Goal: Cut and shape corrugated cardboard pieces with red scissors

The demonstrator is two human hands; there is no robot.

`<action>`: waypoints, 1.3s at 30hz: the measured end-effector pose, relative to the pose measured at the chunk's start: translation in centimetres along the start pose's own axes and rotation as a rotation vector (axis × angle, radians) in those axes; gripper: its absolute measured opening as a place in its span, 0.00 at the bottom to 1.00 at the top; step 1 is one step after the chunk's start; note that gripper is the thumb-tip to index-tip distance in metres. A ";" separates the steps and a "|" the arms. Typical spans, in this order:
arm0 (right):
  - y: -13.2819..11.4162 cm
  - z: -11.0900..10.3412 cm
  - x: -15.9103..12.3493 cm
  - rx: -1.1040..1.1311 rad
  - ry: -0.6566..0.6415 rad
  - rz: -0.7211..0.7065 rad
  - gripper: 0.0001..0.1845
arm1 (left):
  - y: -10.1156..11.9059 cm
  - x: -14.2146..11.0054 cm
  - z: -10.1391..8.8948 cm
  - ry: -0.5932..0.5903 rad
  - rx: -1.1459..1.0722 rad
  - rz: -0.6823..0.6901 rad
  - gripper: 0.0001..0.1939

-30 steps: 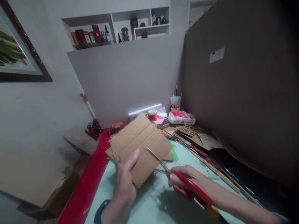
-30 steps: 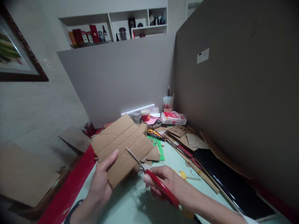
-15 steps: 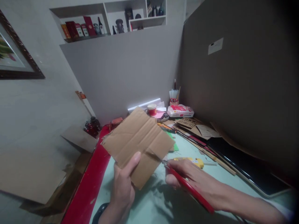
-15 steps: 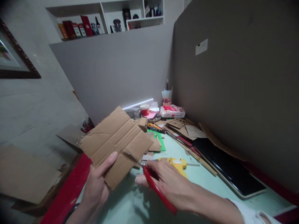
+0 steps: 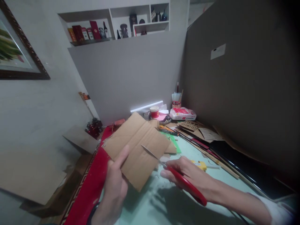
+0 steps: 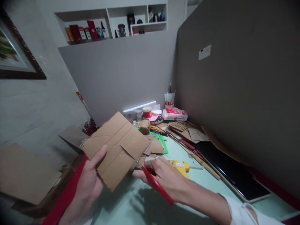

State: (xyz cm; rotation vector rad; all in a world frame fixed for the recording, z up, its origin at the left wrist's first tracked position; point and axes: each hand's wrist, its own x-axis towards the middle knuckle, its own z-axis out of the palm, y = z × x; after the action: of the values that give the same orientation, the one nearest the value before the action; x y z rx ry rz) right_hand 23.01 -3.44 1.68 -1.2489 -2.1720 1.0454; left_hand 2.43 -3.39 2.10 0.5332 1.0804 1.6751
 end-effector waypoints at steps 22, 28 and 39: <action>0.9 -0.3 0.3 -0.107 -0.016 -0.020 0.34 | -0.9 -0.1 -0.6 -0.027 0.028 0.113 0.38; 0.9 0.1 0.5 -0.106 0.022 -0.071 0.32 | -0.3 -0.3 -0.7 -0.019 0.031 0.056 0.34; 0.7 -0.2 1.6 -0.040 -0.010 0.001 0.34 | -0.9 0.4 -0.5 -0.102 0.011 0.016 0.31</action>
State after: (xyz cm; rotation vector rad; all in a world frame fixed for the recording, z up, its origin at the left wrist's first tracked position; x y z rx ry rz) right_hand 22.72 -1.78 1.24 -1.2651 -2.2099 1.0150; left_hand 2.36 -3.19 0.98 0.6293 1.0142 1.6388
